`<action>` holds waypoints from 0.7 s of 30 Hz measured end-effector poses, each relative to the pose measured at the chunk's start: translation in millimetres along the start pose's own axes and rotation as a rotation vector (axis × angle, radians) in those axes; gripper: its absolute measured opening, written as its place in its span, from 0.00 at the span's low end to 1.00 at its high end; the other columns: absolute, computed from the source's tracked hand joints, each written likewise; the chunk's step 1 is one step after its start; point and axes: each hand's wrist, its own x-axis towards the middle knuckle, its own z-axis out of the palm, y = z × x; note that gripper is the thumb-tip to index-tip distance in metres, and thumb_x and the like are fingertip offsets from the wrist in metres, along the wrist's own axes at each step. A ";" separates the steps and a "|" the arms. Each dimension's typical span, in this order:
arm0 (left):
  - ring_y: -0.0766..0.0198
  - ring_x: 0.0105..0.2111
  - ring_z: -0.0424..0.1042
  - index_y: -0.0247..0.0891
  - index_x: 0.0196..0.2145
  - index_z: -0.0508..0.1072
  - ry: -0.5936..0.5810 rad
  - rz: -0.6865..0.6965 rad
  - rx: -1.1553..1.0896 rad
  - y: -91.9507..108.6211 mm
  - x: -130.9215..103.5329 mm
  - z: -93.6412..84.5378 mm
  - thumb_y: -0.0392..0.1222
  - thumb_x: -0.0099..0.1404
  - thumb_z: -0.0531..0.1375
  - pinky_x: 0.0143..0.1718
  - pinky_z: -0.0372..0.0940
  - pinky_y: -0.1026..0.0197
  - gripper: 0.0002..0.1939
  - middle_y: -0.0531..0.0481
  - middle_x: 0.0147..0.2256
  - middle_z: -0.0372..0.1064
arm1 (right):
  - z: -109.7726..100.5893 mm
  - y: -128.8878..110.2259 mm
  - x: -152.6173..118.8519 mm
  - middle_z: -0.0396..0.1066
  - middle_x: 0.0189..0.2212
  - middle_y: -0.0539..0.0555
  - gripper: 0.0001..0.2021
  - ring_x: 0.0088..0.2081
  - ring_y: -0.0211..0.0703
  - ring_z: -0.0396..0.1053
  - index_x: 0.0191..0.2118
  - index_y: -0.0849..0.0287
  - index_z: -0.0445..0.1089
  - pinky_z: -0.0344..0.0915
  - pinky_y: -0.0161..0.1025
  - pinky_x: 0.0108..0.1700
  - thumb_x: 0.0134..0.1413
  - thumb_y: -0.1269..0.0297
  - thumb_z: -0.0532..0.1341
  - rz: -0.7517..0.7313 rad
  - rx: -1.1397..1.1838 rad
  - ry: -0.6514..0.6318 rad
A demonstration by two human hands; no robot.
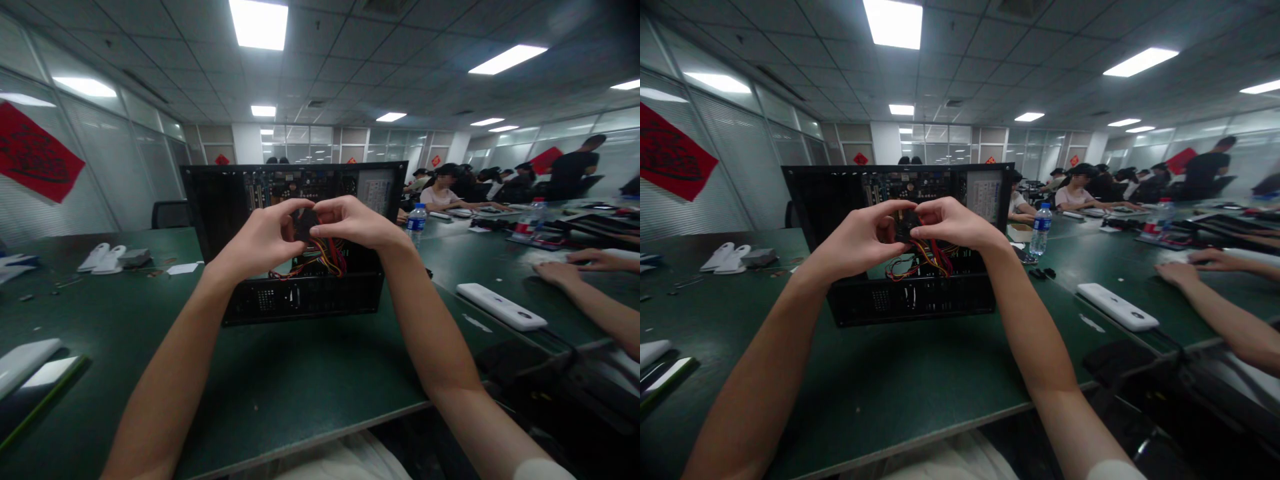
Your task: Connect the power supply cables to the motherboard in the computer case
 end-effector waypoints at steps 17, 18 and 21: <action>0.65 0.26 0.70 0.34 0.60 0.72 0.041 -0.049 0.005 -3.3 -0.7 4.5 0.33 0.57 0.66 0.28 0.63 0.64 0.32 0.56 0.26 0.69 | 5.7 -4.4 3.9 0.74 0.31 0.51 0.12 0.37 0.42 0.72 0.38 0.61 0.74 0.70 0.36 0.37 0.57 0.58 0.71 -0.053 -0.137 -0.005; 0.65 0.27 0.70 0.34 0.61 0.72 0.038 -0.052 0.003 -3.6 -1.0 4.9 0.33 0.57 0.66 0.27 0.62 0.64 0.33 0.55 0.27 0.70 | 6.4 -3.9 4.1 0.74 0.32 0.51 0.12 0.38 0.42 0.72 0.39 0.61 0.75 0.70 0.36 0.37 0.57 0.58 0.71 -0.062 -0.151 -0.014; 0.65 0.27 0.70 0.34 0.61 0.72 0.034 -0.068 -0.001 -6.6 -0.7 6.8 0.33 0.56 0.66 0.27 0.61 0.64 0.34 0.55 0.27 0.70 | 9.4 -0.7 4.9 0.75 0.33 0.52 0.12 0.39 0.44 0.72 0.41 0.61 0.75 0.71 0.37 0.39 0.55 0.60 0.72 -0.079 -0.187 -0.023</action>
